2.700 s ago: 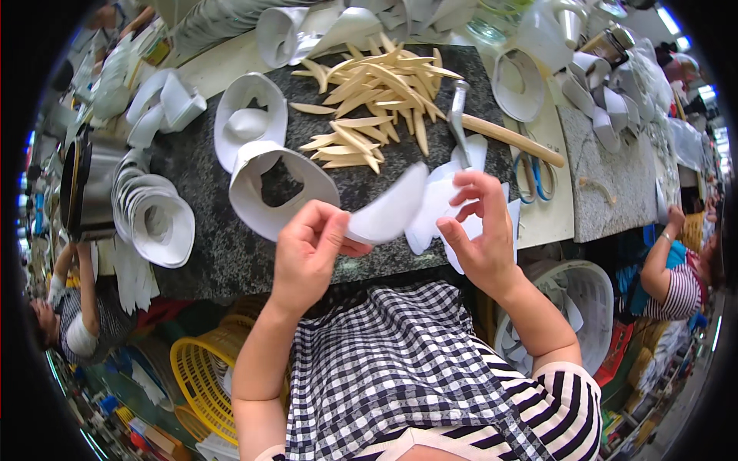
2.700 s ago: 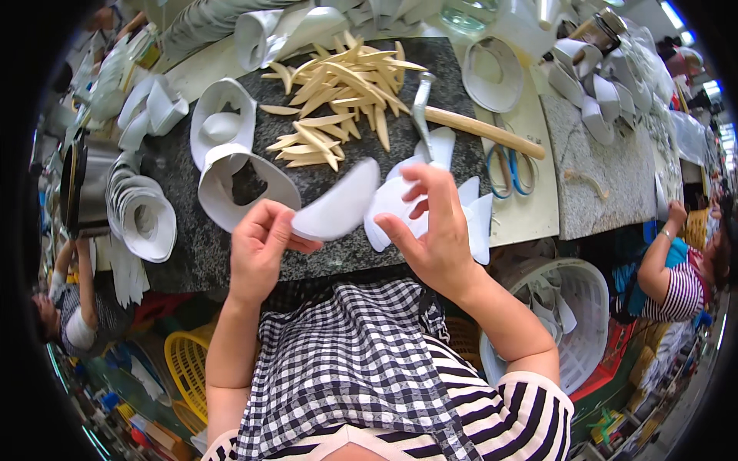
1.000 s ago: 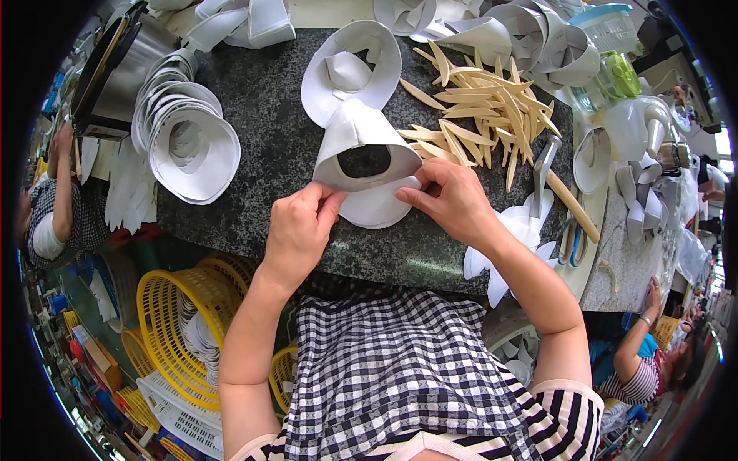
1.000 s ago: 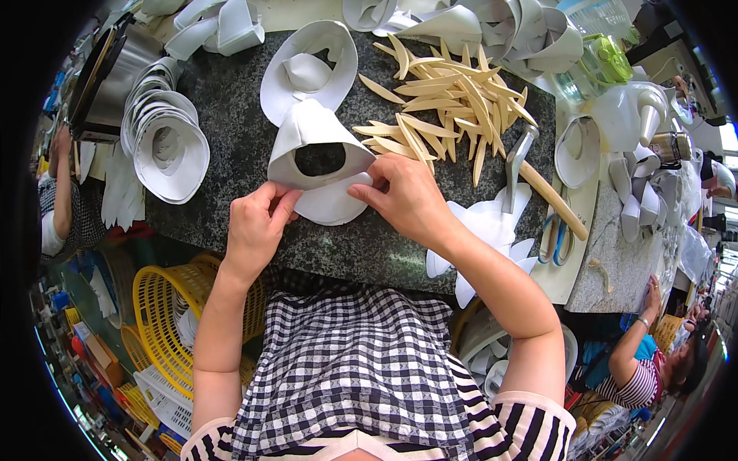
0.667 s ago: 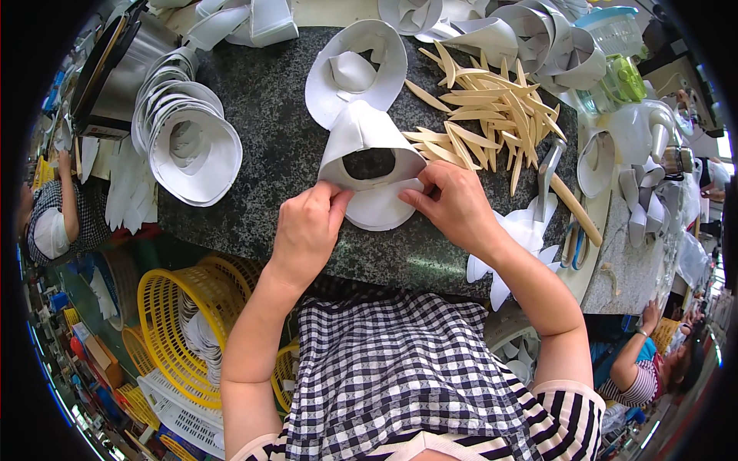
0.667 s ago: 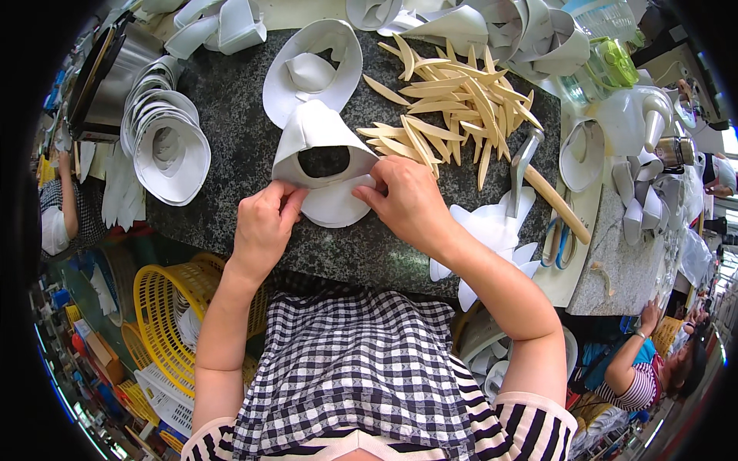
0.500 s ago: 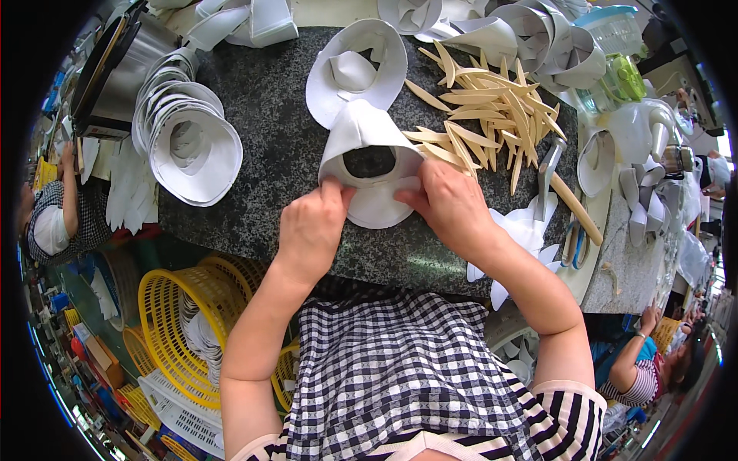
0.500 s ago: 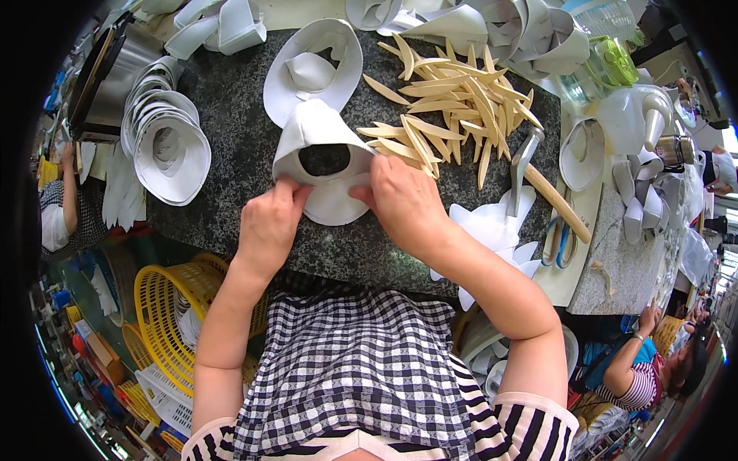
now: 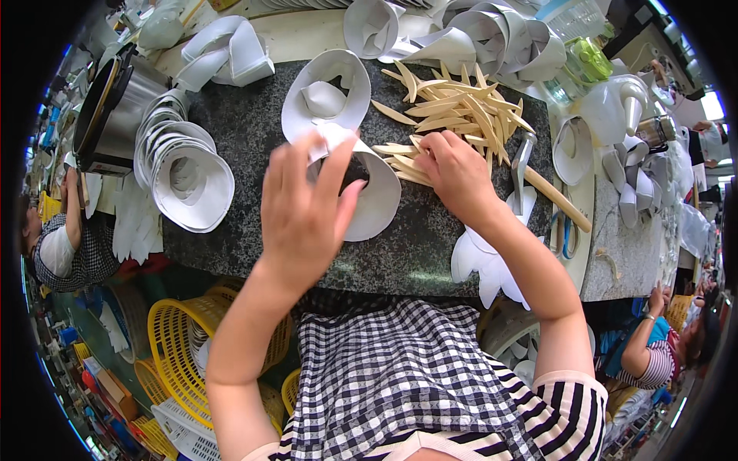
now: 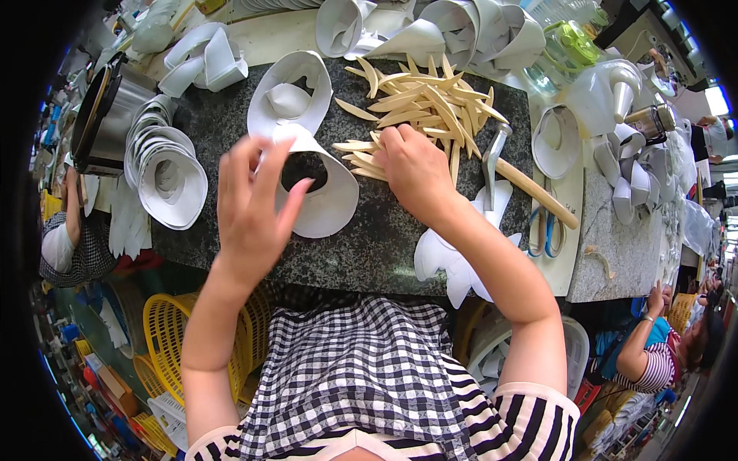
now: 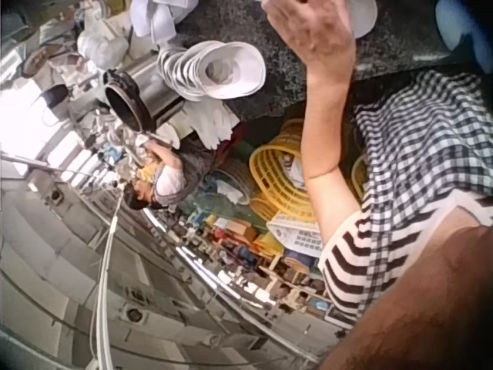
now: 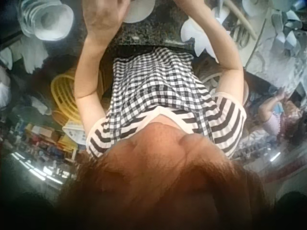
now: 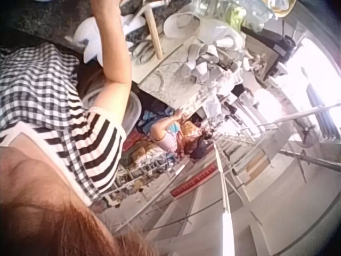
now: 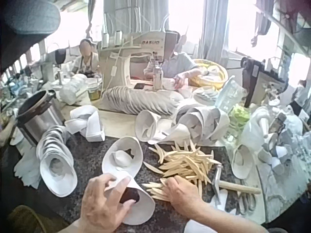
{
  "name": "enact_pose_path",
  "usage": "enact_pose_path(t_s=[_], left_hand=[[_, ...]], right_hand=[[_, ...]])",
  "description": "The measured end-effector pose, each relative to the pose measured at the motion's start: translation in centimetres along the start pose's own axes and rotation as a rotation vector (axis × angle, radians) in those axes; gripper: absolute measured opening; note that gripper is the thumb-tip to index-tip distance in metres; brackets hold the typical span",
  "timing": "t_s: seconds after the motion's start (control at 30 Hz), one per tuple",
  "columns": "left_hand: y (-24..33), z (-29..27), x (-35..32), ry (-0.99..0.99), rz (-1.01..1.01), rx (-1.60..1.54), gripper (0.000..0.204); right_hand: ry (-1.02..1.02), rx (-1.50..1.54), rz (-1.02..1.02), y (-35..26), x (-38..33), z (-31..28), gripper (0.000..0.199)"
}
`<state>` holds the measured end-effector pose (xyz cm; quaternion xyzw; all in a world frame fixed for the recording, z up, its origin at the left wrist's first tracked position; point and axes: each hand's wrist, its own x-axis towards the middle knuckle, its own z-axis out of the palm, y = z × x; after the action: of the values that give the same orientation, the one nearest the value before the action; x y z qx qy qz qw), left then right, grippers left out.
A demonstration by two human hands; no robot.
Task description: The person assembles fabric visors by inserting wooden supports, attaching inner lining and embellishments, pressing the seams together by hand, and tapping the parts with a hammer.
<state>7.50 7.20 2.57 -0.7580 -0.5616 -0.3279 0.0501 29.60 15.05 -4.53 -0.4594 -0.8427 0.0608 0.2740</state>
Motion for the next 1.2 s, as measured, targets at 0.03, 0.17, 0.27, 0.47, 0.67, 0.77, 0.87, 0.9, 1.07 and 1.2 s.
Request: enact_pose_path(t_s=[0.03, 0.17, 0.27, 0.47, 0.67, 0.77, 0.87, 0.9, 1.07, 1.2], left_hand=[[-1.4, 0.7, 0.9, 0.007, 0.007, 0.012, 0.042], [-5.7, 0.2, 2.2, -0.166, -0.232, -0.130, 0.044], [-5.8, -1.2, 1.0, -0.132, -0.497, -0.529, 0.039], [-4.0, 0.8, -2.9, 0.048, -0.741, -0.975, 0.032], [-1.2, 3.0, -4.3, 0.254, -0.685, -0.838, 0.031], [1.1, 5.2, -5.5, 0.202, -0.687, -0.937, 0.043], [3.5, 4.1, -5.5, 0.088, -0.662, -1.502, 0.064], [1.8, 4.2, -5.9, -0.050, -0.701, -1.652, 0.065], [-6.6, 6.1, -7.7, -0.421, -0.304, -1.783, 0.071], [-4.2, 8.2, -4.5, -0.408, -0.274, -1.752, 0.060]], right_hand=[[-0.064, 0.005, 0.059, 0.1, 0.5, 0.5, 0.014], [-0.177, 0.099, 0.277, 0.1, 0.8, -0.5, 0.015], [-0.229, 0.320, 0.266, 1.6, 0.3, -2.4, 0.014], [-0.335, 0.199, 0.040, 1.8, -0.1, -3.8, 0.037], [-0.538, 0.686, 0.303, -3.7, -1.1, -4.5, 0.045], [-0.031, 1.162, 0.342, -8.0, -2.0, -1.3, 0.037], [0.075, 1.028, 0.495, -4.6, -0.5, -2.7, 0.021], [0.089, 1.054, 0.420, -3.0, -0.2, -3.8, 0.021], [-0.208, 0.909, -0.167, -0.9, 2.2, -2.2, 0.026], [-0.283, 0.856, -0.196, -2.2, 2.1, -4.7, 0.022]])
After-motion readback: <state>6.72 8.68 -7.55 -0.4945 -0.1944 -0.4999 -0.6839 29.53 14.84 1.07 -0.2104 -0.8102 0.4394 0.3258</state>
